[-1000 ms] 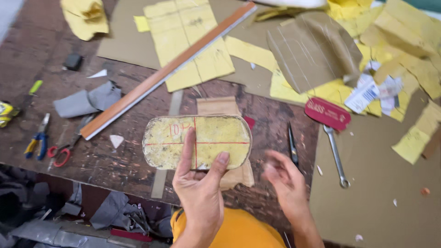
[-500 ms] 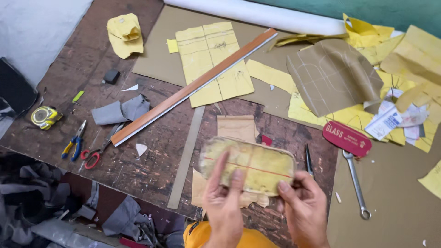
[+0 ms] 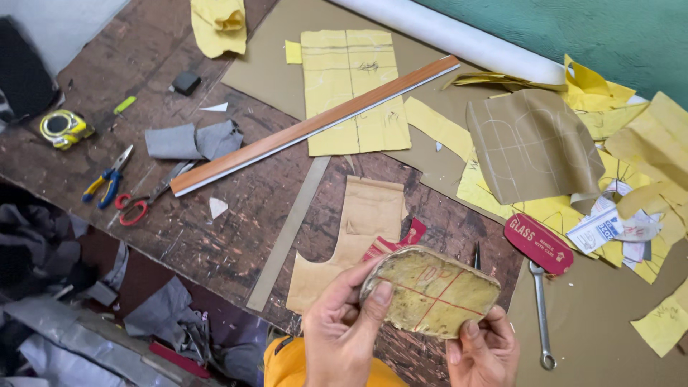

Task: The person uses shears to trim the edges of a brown paper template and a yellow foam piece marked with red lines. They repeatedly flip and compare the two pieces, then place the foam on the table and continue trimming its edges.

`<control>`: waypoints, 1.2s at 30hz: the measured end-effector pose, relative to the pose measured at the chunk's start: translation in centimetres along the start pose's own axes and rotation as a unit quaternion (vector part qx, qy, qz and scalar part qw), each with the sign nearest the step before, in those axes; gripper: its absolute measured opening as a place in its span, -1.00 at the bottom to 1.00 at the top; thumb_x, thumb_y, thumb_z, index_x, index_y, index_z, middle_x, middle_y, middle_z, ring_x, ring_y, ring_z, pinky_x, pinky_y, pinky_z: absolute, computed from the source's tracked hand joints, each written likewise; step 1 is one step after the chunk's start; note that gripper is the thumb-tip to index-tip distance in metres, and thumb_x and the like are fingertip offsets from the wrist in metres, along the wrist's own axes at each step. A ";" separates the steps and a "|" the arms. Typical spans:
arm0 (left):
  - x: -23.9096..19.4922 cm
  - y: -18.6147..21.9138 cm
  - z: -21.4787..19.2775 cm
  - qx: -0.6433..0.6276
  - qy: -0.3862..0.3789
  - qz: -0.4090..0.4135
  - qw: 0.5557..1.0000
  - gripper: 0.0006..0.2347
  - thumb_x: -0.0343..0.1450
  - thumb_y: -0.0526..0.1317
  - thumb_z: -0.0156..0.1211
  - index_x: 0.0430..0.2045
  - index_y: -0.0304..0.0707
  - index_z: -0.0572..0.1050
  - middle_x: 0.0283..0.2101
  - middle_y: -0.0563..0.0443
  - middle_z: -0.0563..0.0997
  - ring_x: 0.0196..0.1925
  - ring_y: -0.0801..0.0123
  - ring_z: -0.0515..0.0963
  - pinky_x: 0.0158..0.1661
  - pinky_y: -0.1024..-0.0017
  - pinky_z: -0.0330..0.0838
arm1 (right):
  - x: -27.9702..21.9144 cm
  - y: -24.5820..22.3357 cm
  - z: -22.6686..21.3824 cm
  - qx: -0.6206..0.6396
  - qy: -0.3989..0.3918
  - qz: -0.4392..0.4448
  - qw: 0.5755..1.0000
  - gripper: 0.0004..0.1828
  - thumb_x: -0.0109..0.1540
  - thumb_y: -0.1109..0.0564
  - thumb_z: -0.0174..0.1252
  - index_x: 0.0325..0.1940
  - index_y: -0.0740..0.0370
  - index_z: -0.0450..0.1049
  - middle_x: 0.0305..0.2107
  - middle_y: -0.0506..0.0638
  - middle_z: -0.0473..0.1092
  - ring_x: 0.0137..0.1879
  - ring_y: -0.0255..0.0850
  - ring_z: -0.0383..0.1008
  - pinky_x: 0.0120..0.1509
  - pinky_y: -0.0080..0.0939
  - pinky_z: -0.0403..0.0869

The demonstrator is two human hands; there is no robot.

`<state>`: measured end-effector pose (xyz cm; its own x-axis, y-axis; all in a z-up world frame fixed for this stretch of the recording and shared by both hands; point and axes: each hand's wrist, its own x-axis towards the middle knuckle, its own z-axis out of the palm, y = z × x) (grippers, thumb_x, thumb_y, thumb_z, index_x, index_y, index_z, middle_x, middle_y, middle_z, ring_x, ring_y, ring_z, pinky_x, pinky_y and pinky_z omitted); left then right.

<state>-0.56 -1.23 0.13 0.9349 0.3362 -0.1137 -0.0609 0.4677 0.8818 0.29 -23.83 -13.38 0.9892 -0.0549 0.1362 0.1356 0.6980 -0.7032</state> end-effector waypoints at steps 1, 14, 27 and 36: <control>0.0 0.0 0.0 -0.005 -0.005 -0.003 1.000 -0.70 0.42 -0.35 0.27 0.03 -0.53 0.56 -0.24 -0.02 0.73 -0.32 0.64 0.61 -0.31 0.70 0.45 | 0.0 -0.1 0.0 0.006 0.006 0.004 1.000 -0.72 0.35 0.43 0.08 0.16 0.45 0.38 0.00 0.32 0.49 -0.11 -0.12 0.59 -0.41 -0.30 0.47; 0.1 0.4 -0.4 0.007 0.000 -0.001 1.000 -0.73 0.45 -0.37 0.22 0.02 -0.54 0.57 -0.29 0.00 0.72 -0.36 0.68 0.58 -0.37 0.72 0.41 | -0.4 -0.3 1.5 -0.018 -0.005 -0.006 1.000 -0.72 0.40 0.39 0.08 0.21 0.48 0.38 -0.05 0.33 0.50 -0.25 -0.21 0.52 -0.39 -0.32 0.42; 0.3 0.6 -0.3 -0.021 0.002 -0.010 1.000 -0.72 0.45 -0.36 0.22 0.03 -0.54 0.57 -0.25 -0.04 0.74 -0.30 0.64 0.61 -0.30 0.70 0.47 | -0.7 -0.6 1.7 -0.052 0.014 -0.010 0.999 -0.69 0.37 0.39 0.09 0.21 0.47 0.39 -0.07 0.31 0.50 -0.21 -0.19 0.53 -0.43 -0.34 0.40; 0.7 0.1 -0.9 -0.020 0.012 -0.019 1.000 -0.73 0.45 -0.34 0.24 0.00 -0.57 0.57 -0.24 -0.04 0.72 -0.29 0.62 0.60 -0.27 0.67 0.47 | -0.9 -0.7 2.6 -0.075 0.036 -0.015 0.996 -0.77 0.35 0.39 0.10 0.11 0.43 0.40 -0.12 0.26 0.51 -0.20 -0.20 0.55 -0.45 -0.37 0.39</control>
<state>-0.23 -0.18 -0.31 0.9285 0.3361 -0.1578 -0.0396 0.5123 0.8579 -0.80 -22.36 -11.19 0.9851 -0.1297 0.1128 0.1677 0.5811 -0.7964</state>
